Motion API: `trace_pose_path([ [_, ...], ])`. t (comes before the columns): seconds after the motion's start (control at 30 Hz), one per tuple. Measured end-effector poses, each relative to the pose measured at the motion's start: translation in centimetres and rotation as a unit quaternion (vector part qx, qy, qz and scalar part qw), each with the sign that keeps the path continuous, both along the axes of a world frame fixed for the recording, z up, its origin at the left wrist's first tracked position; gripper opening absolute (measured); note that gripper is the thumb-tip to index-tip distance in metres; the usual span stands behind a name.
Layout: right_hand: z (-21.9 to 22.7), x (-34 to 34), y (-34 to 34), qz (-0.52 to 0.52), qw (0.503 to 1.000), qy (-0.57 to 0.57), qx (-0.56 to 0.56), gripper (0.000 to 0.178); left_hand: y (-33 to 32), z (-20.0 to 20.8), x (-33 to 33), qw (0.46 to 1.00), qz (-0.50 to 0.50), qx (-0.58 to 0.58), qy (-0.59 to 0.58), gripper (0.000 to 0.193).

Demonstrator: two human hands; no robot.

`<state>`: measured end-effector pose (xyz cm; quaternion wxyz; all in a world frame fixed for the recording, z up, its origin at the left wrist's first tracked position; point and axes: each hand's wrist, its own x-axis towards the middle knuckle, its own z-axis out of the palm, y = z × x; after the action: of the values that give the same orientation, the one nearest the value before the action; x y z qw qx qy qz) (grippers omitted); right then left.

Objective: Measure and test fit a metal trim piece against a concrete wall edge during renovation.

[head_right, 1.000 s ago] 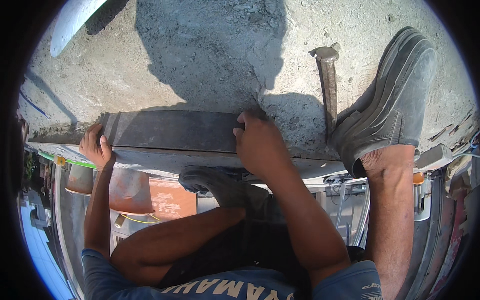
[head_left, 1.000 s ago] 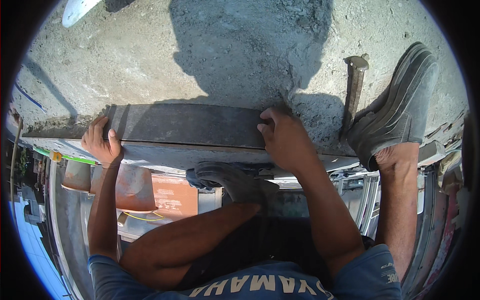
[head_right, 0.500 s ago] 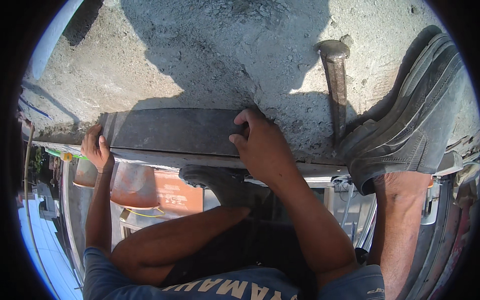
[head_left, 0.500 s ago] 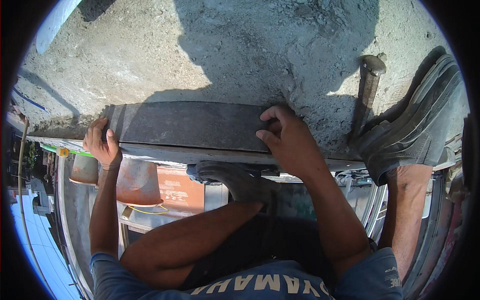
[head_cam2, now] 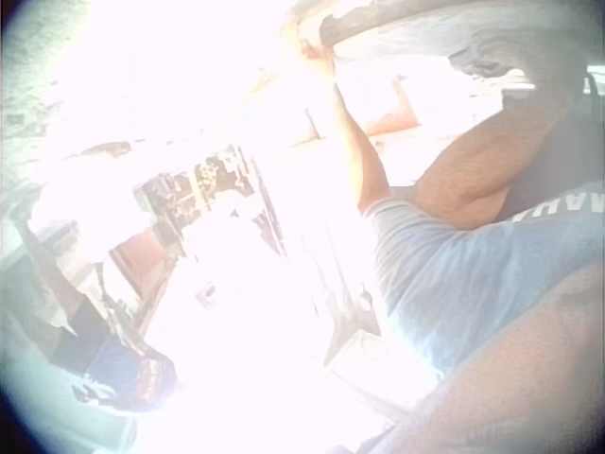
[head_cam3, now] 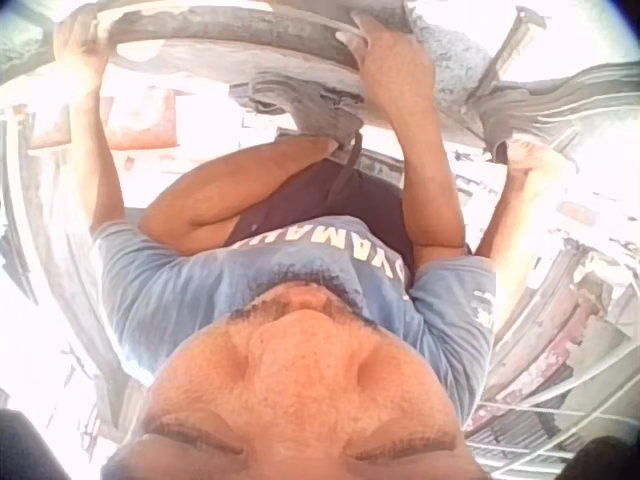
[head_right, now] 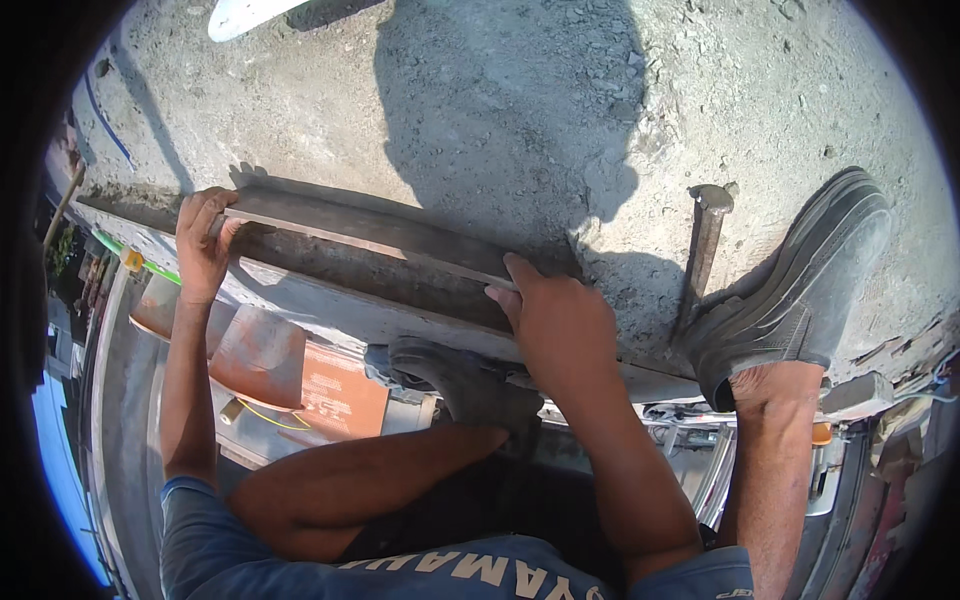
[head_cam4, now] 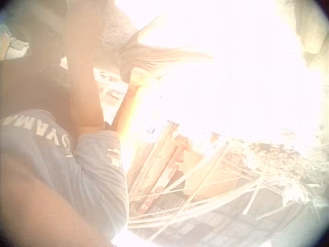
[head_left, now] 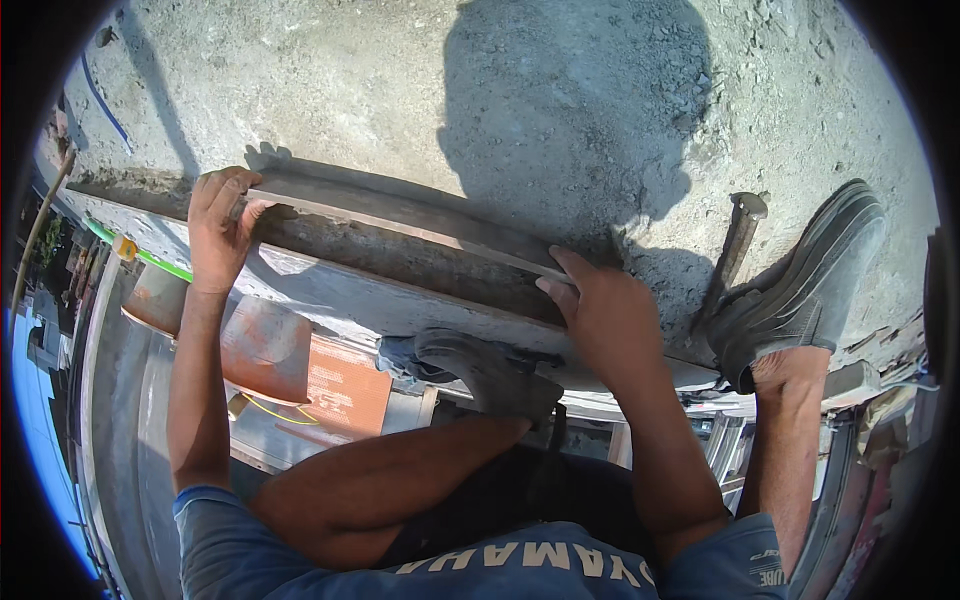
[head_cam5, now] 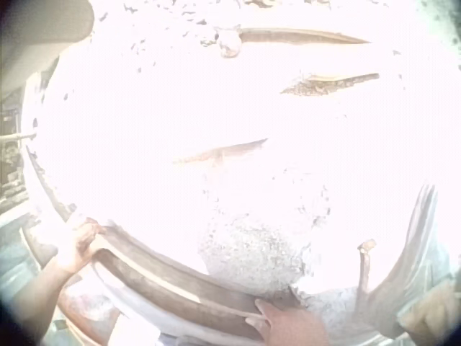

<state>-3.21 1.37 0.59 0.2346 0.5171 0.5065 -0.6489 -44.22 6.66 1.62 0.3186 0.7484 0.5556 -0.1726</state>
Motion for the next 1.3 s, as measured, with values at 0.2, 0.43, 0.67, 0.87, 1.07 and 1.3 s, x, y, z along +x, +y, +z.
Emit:
trace_pose_path([
  [0.2,1.5,-1.8,6.3,0.049,0.988,0.044,0.141,0.03,6.7,0.7,-3.2,0.994,0.033,0.094,-0.039,0.032],
  [0.43,-2.5,-7.8,12.2,0.117,0.965,0.033,0.233,0.04,10.1,-0.3,-5.9,0.975,0.106,0.166,0.105,0.037],
  [0.67,-2.1,-6.2,12.6,-0.025,0.973,0.028,0.229,0.037,-4.5,1.5,0.8,0.995,-0.053,0.069,-0.046,0.05],
  [0.87,2.3,-6.9,1.6,0.056,0.988,0.077,0.126,0.036,-12.0,1.5,9.1,0.989,0.01,0.03,-0.143,0.035],
  [1.07,1.3,-2.9,-4.8,-0.042,0.997,0.067,0.024,0.043,-10.4,2.1,10.7,0.991,0.046,-0.077,-0.102,0.04],
  [1.3,2.3,-3.2,-3.1,0.278,0.957,0.012,0.088,0.049,-14.4,1.8,11.3,0.957,0.169,0.194,-0.135,0.039],
])
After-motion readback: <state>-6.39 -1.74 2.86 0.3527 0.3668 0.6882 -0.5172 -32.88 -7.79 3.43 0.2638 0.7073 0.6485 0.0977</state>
